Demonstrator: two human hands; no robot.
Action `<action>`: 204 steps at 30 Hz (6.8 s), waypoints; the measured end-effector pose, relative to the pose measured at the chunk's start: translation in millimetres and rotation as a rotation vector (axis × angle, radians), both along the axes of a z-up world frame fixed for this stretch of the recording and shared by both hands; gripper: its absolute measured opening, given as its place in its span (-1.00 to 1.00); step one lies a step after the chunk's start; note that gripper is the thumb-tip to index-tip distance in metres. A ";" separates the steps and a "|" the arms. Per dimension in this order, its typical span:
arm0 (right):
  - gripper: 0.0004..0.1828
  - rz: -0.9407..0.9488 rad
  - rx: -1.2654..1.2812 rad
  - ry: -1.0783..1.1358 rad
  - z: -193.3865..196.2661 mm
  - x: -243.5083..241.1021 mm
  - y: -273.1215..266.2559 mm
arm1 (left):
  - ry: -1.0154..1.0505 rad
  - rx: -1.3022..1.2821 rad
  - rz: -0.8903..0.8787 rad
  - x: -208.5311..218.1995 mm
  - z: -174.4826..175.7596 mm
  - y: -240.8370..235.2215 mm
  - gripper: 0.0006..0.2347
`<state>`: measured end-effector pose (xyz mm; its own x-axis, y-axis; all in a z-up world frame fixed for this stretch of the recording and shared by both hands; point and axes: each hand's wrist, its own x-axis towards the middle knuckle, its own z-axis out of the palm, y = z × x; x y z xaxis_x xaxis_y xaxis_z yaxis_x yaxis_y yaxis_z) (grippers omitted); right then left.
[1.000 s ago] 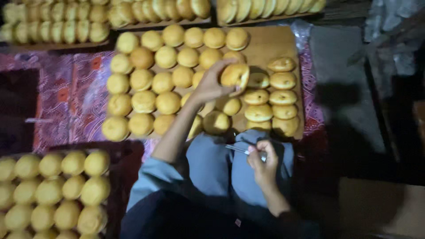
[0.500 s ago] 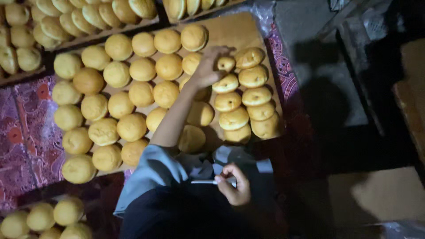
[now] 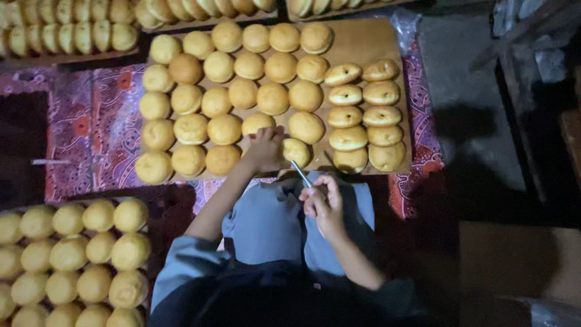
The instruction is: The person sits on the floor and repeatedly picks up small round buns from a tray. Using a metal skewer, the person pokes a hole in each bun and places it back on the tray.
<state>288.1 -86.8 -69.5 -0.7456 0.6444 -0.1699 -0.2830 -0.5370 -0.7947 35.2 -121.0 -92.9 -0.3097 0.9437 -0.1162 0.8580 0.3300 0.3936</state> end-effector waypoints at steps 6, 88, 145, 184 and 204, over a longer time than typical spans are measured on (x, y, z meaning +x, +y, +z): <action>-0.83 -0.221 0.053 -0.080 13.3 13.5 6.1 | -0.225 -0.041 0.083 -0.5 6.8 4.8 -0.24; -0.74 0.118 1.344 -0.167 214.4 124.7 -63.9 | -2.113 1.015 0.308 215.6 98.0 -167.0 -0.57; -0.86 -0.570 0.709 -0.734 121.7 191.5 40.9 | -0.609 0.333 -0.355 63.7 52.2 10.9 -0.28; -0.91 -0.110 0.100 -0.153 112.1 90.9 -66.0 | -1.791 1.251 0.646 199.1 87.7 -150.1 -0.53; -0.82 -0.253 1.304 -0.496 164.8 96.0 -64.5 | -1.755 1.053 0.591 226.5 109.3 -137.4 -0.64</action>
